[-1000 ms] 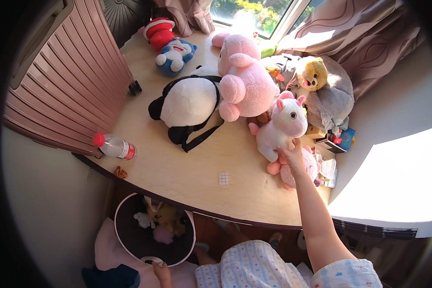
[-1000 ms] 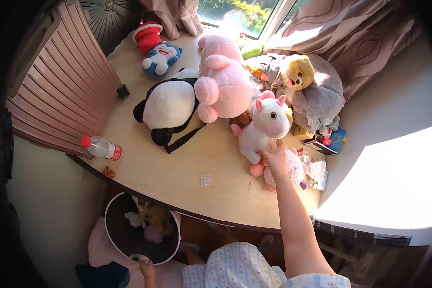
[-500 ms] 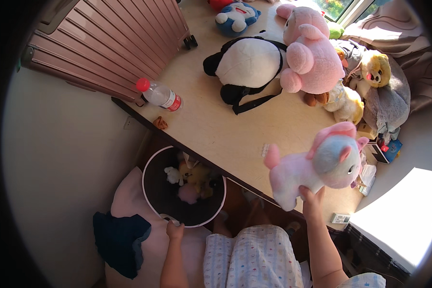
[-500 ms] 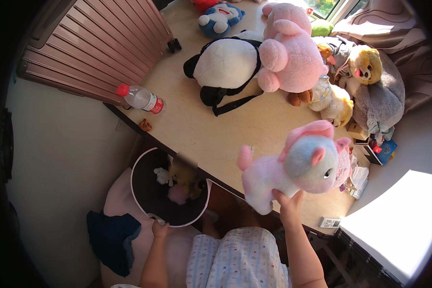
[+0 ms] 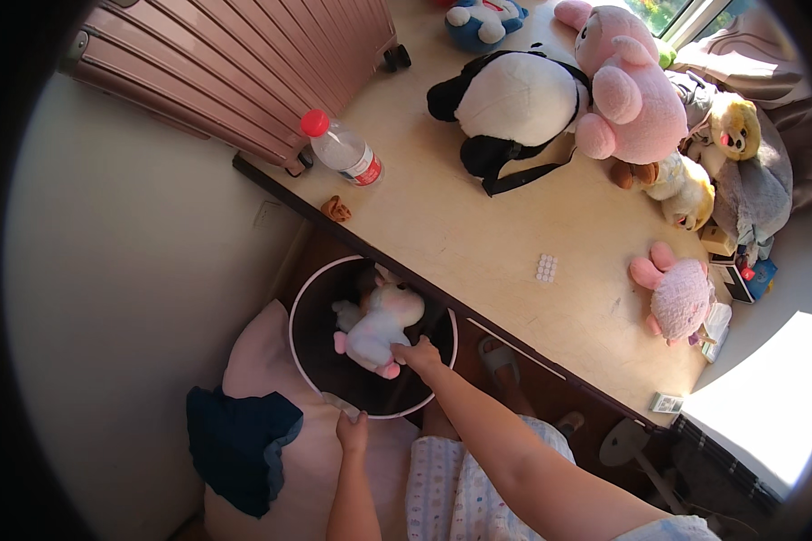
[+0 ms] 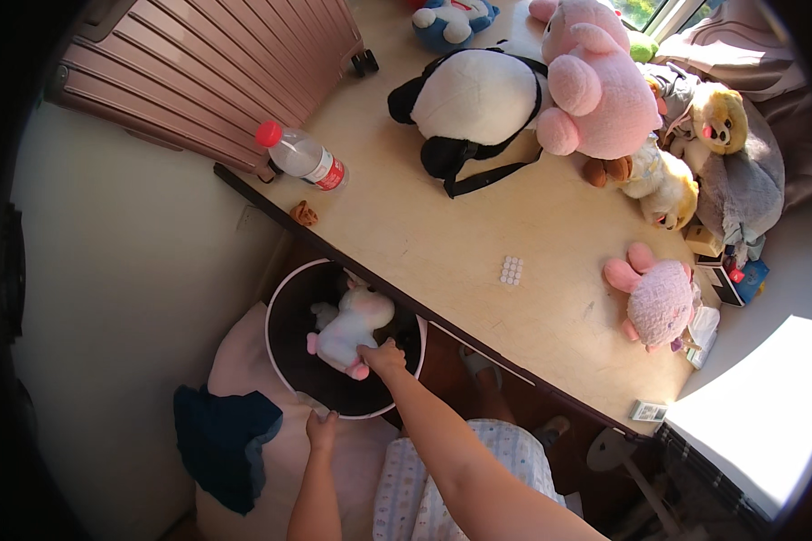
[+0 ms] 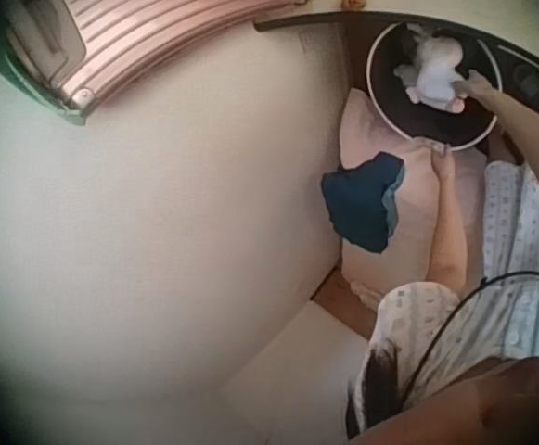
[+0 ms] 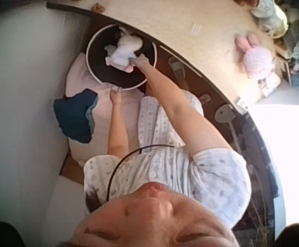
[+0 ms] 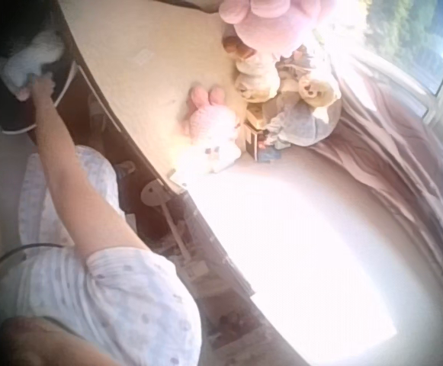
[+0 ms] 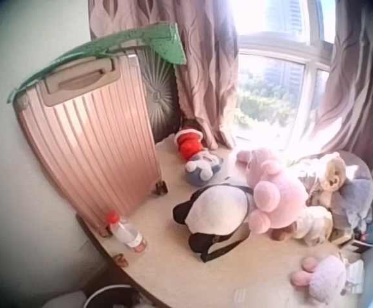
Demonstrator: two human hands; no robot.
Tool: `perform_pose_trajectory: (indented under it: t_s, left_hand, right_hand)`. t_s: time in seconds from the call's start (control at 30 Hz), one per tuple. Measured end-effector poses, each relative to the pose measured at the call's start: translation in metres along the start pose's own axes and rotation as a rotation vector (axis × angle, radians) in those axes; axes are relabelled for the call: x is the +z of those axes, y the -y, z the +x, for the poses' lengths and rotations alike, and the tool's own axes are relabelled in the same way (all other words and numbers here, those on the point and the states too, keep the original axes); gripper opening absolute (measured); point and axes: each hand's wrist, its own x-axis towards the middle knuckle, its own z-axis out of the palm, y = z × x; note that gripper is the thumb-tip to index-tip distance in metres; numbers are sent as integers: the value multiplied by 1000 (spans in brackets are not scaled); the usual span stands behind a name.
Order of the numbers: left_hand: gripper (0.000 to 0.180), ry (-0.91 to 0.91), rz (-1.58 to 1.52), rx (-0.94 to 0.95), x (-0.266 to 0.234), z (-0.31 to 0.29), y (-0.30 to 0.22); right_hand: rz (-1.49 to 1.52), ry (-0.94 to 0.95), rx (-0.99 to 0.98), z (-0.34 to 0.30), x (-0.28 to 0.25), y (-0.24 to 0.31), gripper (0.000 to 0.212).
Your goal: The person gathers various stuffed animals from a cluttered desk surface and places them into a pink fabric storage bin. The items include a pink pig, a panda, a red character, and several other plush toys. The person handles the toys one by one, moving them from the desk into the container.
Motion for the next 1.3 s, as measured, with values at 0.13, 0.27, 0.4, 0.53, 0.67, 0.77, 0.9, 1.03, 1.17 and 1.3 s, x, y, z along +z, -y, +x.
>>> perform_pose_trajectory:
  t_s: [0.13, 0.27, 0.4, 0.53, 0.67, 0.77, 0.9, 1.03, 1.17, 1.3]
  left_hand:
    - [35, 17, -106, -26, 5, 3, 22]
    - [33, -3, -30, -32, 5, 7, 39]
    - [29, 100, -122, -17, -9, 2, 16]
    - [25, 86, -43, 71, 2, 13, 23]
    - [25, 149, -48, 68, 6, 17, 20]
    - [24, 142, -12, 102, 7, 25, 31]
    - [24, 102, 38, 8, -3, 7, 5]
    - [26, 100, 195, 68, -5, 15, 6]
    - [34, 261, -347, -30, 8, 26, 17]
    - [35, 188, 154, 36, -2, 16, -5]
  right_hand:
    - [-118, -178, -433, -16, -17, -48, 36]
    - [56, -294, -730, -98, -112, -70, 18]
    - [-322, -1113, -676, -107, -261, -112, 43]
    - [-475, -1299, -171, -89, -354, -141, 78]
    - [-477, -1361, -46, -71, -396, -155, 78]
    - [-353, -1441, -237, -81, -410, -161, 68]
    - [243, -1086, -807, -135, -339, -125, 52]
    - [73, -531, -1160, -167, -208, -55, 51]
    - [-570, -407, -1507, -118, -97, -18, 39]
    - [-1049, -214, -1181, -63, -47, -32, 17]
